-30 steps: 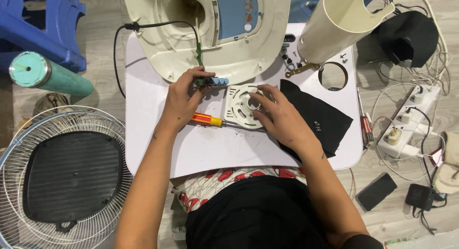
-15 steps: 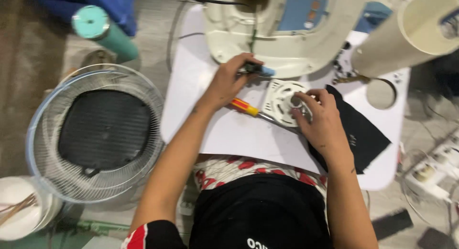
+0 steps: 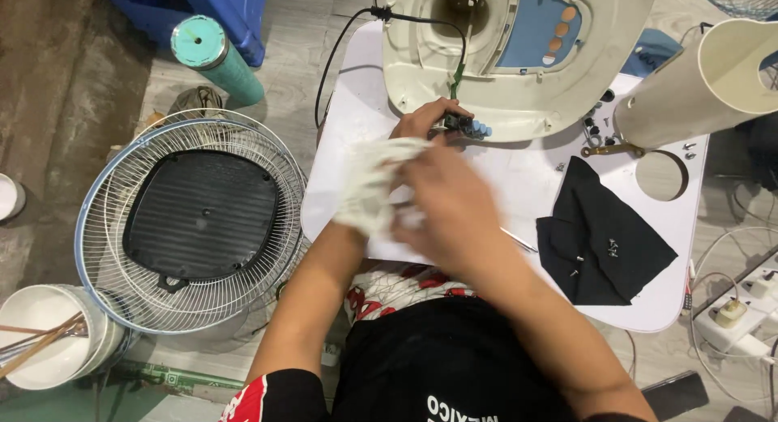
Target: Disassembling and repairing a fan by removing screws and inspecting internal components.
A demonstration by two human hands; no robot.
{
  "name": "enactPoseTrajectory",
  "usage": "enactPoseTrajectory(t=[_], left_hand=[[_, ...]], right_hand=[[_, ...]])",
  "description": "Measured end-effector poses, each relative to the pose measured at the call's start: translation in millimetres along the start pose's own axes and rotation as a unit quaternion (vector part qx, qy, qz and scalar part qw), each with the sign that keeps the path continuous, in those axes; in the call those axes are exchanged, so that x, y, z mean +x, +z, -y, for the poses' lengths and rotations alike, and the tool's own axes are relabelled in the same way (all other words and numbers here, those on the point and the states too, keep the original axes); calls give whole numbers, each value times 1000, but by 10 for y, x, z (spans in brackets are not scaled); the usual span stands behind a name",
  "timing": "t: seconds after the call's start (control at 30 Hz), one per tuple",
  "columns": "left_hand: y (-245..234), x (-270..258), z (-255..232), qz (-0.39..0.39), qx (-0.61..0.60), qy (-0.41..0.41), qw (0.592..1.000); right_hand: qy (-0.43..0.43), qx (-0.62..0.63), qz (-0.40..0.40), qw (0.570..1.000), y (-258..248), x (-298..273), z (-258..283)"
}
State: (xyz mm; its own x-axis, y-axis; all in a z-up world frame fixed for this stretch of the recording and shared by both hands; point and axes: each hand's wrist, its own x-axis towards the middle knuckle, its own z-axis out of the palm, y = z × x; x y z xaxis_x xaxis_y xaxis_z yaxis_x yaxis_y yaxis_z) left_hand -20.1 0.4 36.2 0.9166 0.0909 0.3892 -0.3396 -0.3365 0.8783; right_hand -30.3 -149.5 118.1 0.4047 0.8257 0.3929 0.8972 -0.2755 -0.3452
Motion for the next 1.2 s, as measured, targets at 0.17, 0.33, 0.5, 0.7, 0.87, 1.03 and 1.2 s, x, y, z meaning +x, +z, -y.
enactPoseTrajectory(t=[0.17,0.33,0.5,0.7,0.87,1.03,1.2], left_hand=[[69,10,211,8,35,-26,999],[134,3,468,12,32,-17,999],[150,36,97,6,58,-96,994],[117,62,152,5,78,-66,995],[98,94,38,5,86,-71,994],[106,87,39,2,84,-81,993],[97,89,28,4,75,-85,994]], right_hand=[[-114,65,40,991,1166,535,752],[-164,109,84,977,1447,568,1224],[-123,183,-23,975,756,-270,-103],[470,-69,-172,863,-868,-803,-1595],[372,-16,-235,898,-923,-1097,-2124],[207,17,-365,908,-706,-1222,-2072],[84,-148,-401,900,-712,-1391,-1925]])
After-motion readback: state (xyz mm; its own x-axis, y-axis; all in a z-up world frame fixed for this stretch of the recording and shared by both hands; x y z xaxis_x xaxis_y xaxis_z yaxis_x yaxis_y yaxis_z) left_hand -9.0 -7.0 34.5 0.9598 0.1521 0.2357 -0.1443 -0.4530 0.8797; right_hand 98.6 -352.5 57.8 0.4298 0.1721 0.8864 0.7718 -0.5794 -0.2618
